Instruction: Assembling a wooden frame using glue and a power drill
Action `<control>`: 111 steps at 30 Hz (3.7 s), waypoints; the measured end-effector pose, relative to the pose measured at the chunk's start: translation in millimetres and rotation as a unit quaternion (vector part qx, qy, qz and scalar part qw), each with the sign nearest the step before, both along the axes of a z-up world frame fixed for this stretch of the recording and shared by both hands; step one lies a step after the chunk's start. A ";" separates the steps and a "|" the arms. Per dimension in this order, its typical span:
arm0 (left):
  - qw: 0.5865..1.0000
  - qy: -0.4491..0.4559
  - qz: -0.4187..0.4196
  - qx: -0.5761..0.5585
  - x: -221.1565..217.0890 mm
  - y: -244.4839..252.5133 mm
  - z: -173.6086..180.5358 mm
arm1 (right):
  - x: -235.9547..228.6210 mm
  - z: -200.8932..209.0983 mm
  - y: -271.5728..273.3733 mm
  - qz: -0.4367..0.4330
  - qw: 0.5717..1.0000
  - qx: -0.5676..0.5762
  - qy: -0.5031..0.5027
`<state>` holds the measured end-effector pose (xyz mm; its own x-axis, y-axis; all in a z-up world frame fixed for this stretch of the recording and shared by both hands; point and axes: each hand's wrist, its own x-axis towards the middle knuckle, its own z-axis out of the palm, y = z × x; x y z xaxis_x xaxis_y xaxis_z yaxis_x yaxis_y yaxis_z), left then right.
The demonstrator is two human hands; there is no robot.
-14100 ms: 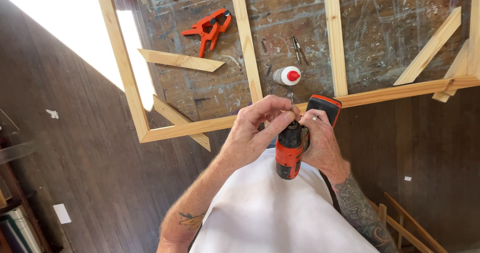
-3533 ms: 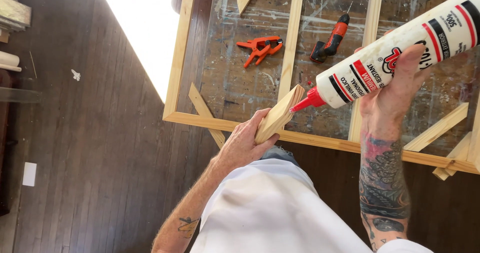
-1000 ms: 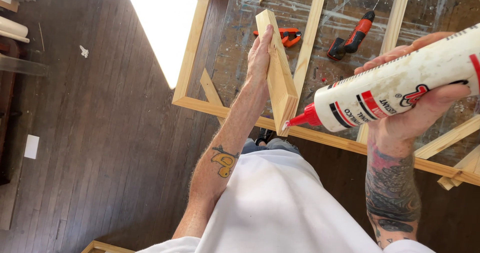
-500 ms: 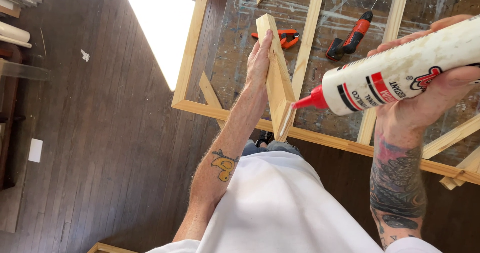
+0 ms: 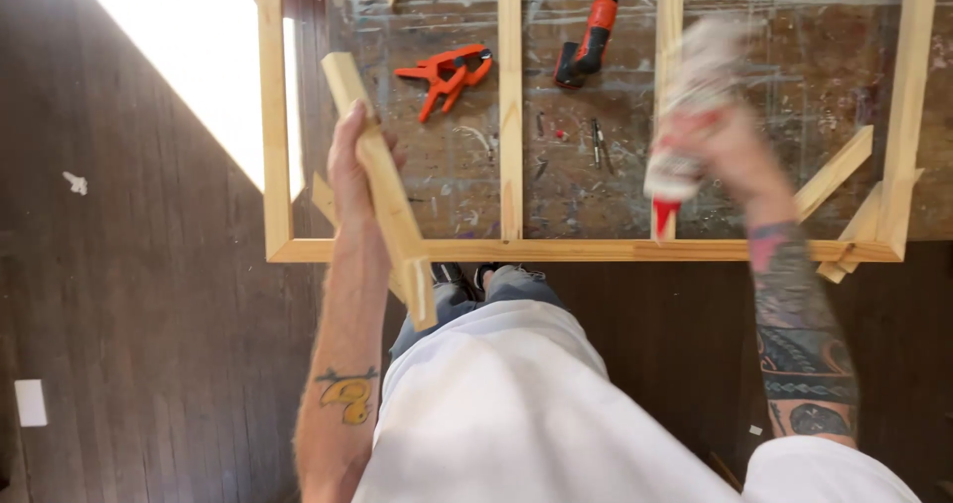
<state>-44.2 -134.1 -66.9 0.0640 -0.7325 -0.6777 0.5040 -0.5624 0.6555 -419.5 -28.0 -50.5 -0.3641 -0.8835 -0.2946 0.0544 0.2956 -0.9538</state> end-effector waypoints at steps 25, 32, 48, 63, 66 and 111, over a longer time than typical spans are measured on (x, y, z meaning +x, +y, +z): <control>0.982 0.120 0.138 -0.049 -27.4 -8.0 -3.0 | 56.9 -270.4 -46.6 0.553 0.477 0.221 0.647; 0.977 0.171 0.125 0.016 -26.5 -16.2 9.0 | 120.7 0.3 -9.6 0.376 0.752 -0.392 0.374; 0.977 0.188 0.096 0.002 -40.8 -11.0 25.1 | 169.1 61.5 18.6 0.444 0.606 -0.500 0.430; 0.987 0.146 0.051 0.034 -44.4 5.7 41.5 | 165.2 93.7 3.1 0.462 0.583 -0.480 0.465; 0.985 0.160 0.058 0.000 -46.2 0.8 29.5 | 168.4 86.6 7.5 0.461 0.543 -0.563 0.419; 0.974 0.216 0.070 0.017 -38.1 14.3 55.3 | 174.5 94.0 15.2 0.427 0.560 -0.550 0.449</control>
